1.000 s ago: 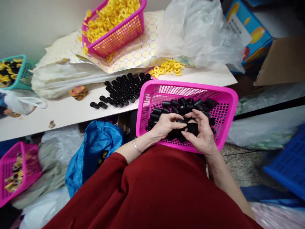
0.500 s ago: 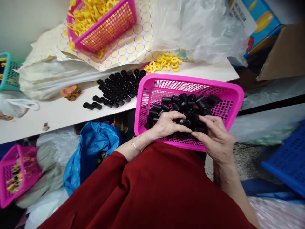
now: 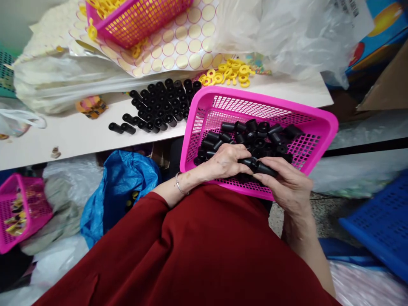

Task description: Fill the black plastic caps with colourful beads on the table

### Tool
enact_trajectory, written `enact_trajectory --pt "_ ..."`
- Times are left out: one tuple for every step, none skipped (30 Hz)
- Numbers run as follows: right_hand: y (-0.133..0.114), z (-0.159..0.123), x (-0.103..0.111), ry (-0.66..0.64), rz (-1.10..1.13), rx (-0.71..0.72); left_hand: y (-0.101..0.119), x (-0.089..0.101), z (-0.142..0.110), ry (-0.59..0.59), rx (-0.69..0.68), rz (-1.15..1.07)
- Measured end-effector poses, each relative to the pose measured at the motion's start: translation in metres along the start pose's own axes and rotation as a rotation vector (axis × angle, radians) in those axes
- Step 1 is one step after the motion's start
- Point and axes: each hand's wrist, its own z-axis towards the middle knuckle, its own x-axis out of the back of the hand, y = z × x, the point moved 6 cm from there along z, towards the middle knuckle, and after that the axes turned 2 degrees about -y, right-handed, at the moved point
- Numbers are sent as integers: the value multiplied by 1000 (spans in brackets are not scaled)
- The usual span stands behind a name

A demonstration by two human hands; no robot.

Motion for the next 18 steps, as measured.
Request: enact_trajectory --pt "0 0 1 6 -7 6 2 0 0 -9 -4 5" --pt "1 -1 1 8 -11 5 3 1 1 -19 -11 13" --pt "2 -1 1 4 -10 -5 5 1 2 -32 -19 24" --pt "4 -2 1 -2 -6 -22 6 2 2 -47 -26 36" --pt "7 -2 0 -3 4 -45 6 2 3 -65 -31 45" --pt "10 -2 0 1 17 -71 6 2 3 -83 -33 44" --pt "12 -2 0 11 37 -94 5 1 3 -97 -36 32" --pt "14 -2 0 22 59 -113 4 1 3 -105 -42 9" --pt "16 -2 -1 35 83 -124 3 0 2 -102 -51 -22" --pt "18 -2 -2 47 106 -130 2 0 1 -88 -61 -55" --pt "19 -2 -3 56 125 -132 2 -1 0 -66 -73 -86" --pt "20 -1 -4 63 140 -130 1 -1 -1 -41 -85 -111" --pt "20 -1 -4 71 150 -127 -1 -1 -2 -18 -93 -128" --pt "21 -1 -5 77 154 -124 -2 -1 -2 -1 -96 -138" --pt "21 -1 -5 81 154 -119 -4 -1 -3 13 -96 -144" --pt "20 -2 -5 77 152 -112 -6 0 -3 26 -97 -147" --pt "20 -2 -5 72 151 -102 -8 0 -3 40 -102 -151" --pt "19 -3 -5 69 151 -92 -10 2 -2 56 -113 -157"
